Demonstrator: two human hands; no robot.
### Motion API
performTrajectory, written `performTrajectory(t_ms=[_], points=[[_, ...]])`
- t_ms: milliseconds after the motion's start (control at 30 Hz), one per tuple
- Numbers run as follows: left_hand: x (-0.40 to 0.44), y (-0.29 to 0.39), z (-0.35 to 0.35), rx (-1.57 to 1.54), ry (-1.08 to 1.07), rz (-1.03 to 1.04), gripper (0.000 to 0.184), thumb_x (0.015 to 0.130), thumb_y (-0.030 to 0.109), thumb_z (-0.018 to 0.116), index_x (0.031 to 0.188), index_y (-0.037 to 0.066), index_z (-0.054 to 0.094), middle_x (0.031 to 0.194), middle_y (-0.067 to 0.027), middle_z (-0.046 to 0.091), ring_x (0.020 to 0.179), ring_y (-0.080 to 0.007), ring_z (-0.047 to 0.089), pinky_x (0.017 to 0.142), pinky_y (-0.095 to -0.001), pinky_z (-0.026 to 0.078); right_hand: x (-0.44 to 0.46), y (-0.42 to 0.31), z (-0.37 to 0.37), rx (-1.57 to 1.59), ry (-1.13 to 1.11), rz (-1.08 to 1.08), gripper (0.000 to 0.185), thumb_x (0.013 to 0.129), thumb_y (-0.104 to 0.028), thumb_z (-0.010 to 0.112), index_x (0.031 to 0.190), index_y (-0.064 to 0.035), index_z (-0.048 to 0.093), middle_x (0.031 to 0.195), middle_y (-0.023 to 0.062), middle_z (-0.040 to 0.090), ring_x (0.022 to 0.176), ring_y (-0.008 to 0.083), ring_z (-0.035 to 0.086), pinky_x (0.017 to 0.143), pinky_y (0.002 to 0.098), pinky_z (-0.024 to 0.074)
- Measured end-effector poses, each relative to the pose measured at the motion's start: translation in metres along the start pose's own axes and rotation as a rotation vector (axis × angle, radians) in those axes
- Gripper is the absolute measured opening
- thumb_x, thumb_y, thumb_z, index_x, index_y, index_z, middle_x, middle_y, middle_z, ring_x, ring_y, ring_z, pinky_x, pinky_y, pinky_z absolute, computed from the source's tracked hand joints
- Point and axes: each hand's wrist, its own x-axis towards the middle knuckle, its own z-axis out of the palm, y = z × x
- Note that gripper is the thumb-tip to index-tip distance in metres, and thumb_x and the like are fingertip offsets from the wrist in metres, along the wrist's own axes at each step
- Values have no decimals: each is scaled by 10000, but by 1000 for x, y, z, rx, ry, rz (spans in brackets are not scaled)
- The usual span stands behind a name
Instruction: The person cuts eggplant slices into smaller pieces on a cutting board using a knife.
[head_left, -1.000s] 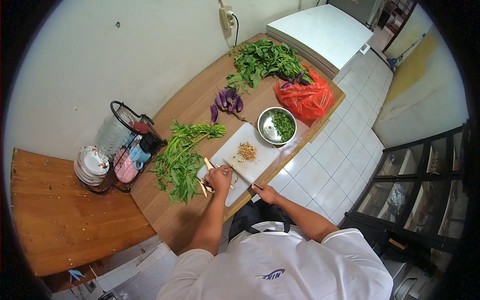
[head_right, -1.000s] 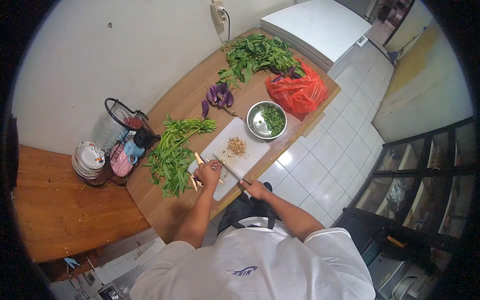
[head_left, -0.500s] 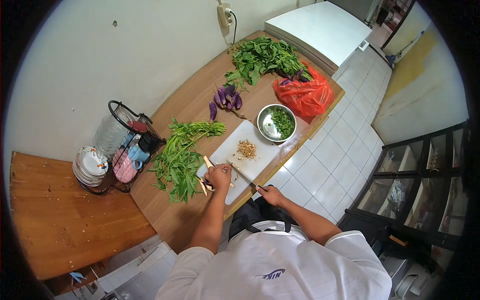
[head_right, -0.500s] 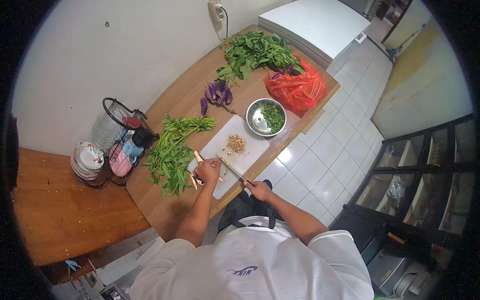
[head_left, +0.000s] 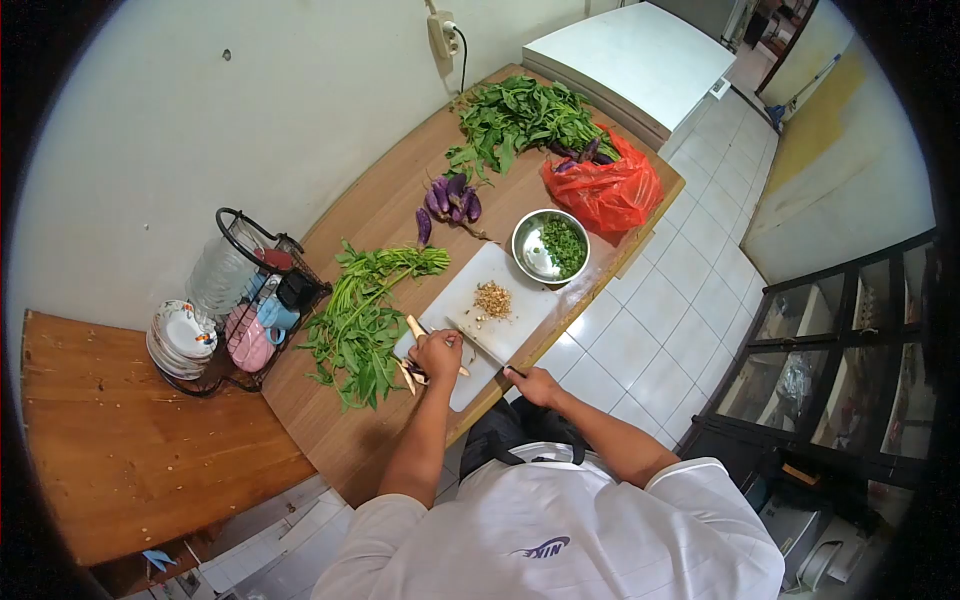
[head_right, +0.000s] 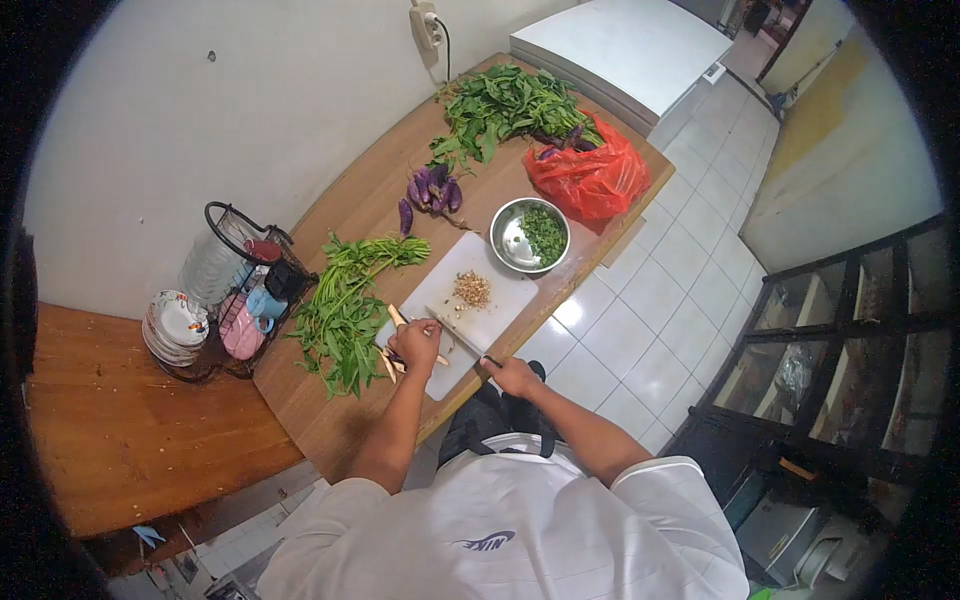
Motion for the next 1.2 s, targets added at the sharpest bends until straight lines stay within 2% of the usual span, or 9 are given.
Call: performTrajectory(t_ms=[200, 467, 600, 667, 767, 867, 1000, 1200], points=[[-2, 3, -3, 2, -23, -10, 46, 804, 274, 817, 845, 252, 811, 848, 83, 752, 932, -179, 616, 901, -425, 335, 4, -17, -7, 40, 40, 47, 776, 990, -702, 460, 1154, 5, 732, 1055, 322, 720, 1086, 479, 683, 960, 508, 525], [-5, -4, 4, -10, 28, -6, 51, 803, 284, 829, 841, 250, 824, 836, 82, 758, 933, -183, 614, 922, -413, 335, -19, -3, -13, 12, -75, 51, 707, 1008, -686, 437, 1209, -77, 734, 1066, 281, 729, 1085, 470, 680, 972, 484, 520], [-4, -2, 0, -6, 12, -25, 74, 799, 295, 832, 852, 242, 832, 834, 80, 763, 941, -184, 615, 926, -407, 337, -15, -2, -8, 15, -71, 50, 718, 1016, -677, 428, 1199, -53, 733, 1071, 295, 724, 1088, 467, 679, 978, 483, 515], [-4, 0, 0, -3, 8, -28, 80, 799, 299, 833, 855, 242, 833, 832, 81, 763, 944, -182, 616, 925, -409, 338, 1, 5, 2, -33, 23, -23, 735, 1008, -681, 442, 1165, -28, 741, 1032, 298, 726, 1060, 460, 690, 955, 489, 522], [-3, 1, 0, 11, -7, -69, 87, 798, 308, 832, 858, 245, 834, 824, 88, 761, 950, -176, 617, 923, -412, 339, 2, -24, -16, -108, -73, 70, 719, 1009, -679, 446, 1183, -46, 740, 1042, 280, 730, 1080, 439, 689, 955, 471, 525], [-4, 1, 0, -22, 5, -63, 92, 788, 307, 827, 845, 235, 831, 817, 92, 759, 958, -181, 621, 915, -410, 349, -4, -32, -22, 17, -59, -2, 719, 1014, -676, 441, 1195, -47, 735, 1056, 276, 732, 1078, 447, 689, 961, 466, 527], [-3, -7, 9, 27, 34, -77, 84, 746, 275, 827, 826, 248, 827, 816, 77, 760, 960, -186, 628, 916, -401, 364, -9, -12, -8, -35, -53, -4, 722, 1013, -680, 442, 1194, -46, 736, 1056, 273, 734, 1068, 450, 691, 963, 462, 530], [-3, -9, 12, 0, 50, -69, 62, 748, 272, 824, 792, 230, 815, 812, 63, 757, 940, -197, 628, 910, -404, 361, -18, -6, -1, 4, -54, 30, 705, 1017, -671, 443, 1167, -53, 746, 1034, 278, 732, 1053, 443, 697, 953, 472, 532]])
